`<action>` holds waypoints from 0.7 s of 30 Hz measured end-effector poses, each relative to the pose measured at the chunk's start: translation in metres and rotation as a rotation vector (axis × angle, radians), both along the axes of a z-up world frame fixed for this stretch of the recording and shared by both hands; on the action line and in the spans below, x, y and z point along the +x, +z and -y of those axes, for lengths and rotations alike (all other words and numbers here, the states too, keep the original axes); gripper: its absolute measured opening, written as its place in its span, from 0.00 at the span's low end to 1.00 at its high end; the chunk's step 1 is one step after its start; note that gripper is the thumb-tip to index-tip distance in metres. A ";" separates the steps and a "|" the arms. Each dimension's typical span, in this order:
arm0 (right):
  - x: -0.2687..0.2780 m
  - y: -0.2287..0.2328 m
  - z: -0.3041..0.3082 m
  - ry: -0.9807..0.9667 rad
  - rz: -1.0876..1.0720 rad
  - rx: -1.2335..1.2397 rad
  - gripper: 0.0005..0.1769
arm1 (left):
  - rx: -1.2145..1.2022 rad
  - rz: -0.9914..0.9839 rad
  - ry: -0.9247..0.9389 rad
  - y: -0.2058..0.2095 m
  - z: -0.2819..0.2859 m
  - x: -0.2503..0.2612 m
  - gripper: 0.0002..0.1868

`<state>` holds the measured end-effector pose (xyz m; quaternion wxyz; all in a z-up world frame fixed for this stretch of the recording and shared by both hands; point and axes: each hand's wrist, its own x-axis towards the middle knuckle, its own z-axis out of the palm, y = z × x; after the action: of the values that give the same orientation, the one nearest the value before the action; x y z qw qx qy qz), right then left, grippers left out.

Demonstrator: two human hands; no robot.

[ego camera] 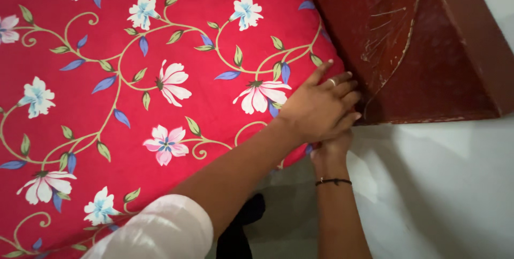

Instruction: The person smooths a red floral bedsheet on a bed, then picks up a checkered blanket from a nearby surface and spreads it over the bed, smoothing it out with both hands.

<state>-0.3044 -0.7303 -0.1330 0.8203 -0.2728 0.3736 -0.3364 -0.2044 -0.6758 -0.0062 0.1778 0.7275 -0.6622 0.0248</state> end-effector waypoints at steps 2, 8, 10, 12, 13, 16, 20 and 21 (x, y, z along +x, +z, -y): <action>-0.006 -0.026 0.011 -0.060 -0.153 -0.042 0.22 | 0.069 0.054 0.002 -0.011 0.004 0.000 0.23; -0.018 -0.040 0.018 -0.107 -0.907 -0.894 0.19 | 0.030 0.163 -0.020 -0.039 0.003 0.002 0.25; -0.023 -0.024 0.013 -0.132 -0.935 -0.578 0.16 | -0.006 0.144 -0.037 -0.040 0.004 0.002 0.26; -0.026 -0.005 0.008 -0.175 -0.871 -0.392 0.15 | 0.000 0.093 -0.030 -0.037 0.004 0.002 0.26; -0.032 0.007 0.007 -0.205 -0.802 -0.364 0.15 | 0.006 0.065 -0.025 -0.034 0.003 0.003 0.26; -0.044 0.039 -0.009 -0.369 -0.765 -0.549 0.08 | 0.232 -0.360 -0.049 -0.018 -0.004 0.010 0.23; -0.043 0.072 -0.037 -0.479 -0.833 -1.050 0.14 | -0.067 -0.081 0.249 -0.003 -0.019 0.029 0.25; -0.037 0.081 -0.042 -0.432 -0.821 -1.168 0.14 | -0.142 0.014 0.298 -0.003 -0.022 0.031 0.28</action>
<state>-0.3413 -0.6885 -0.0525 0.2518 -0.6886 0.4556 -0.5049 -0.1733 -0.6542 -0.0095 0.2188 0.8030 -0.5448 0.1027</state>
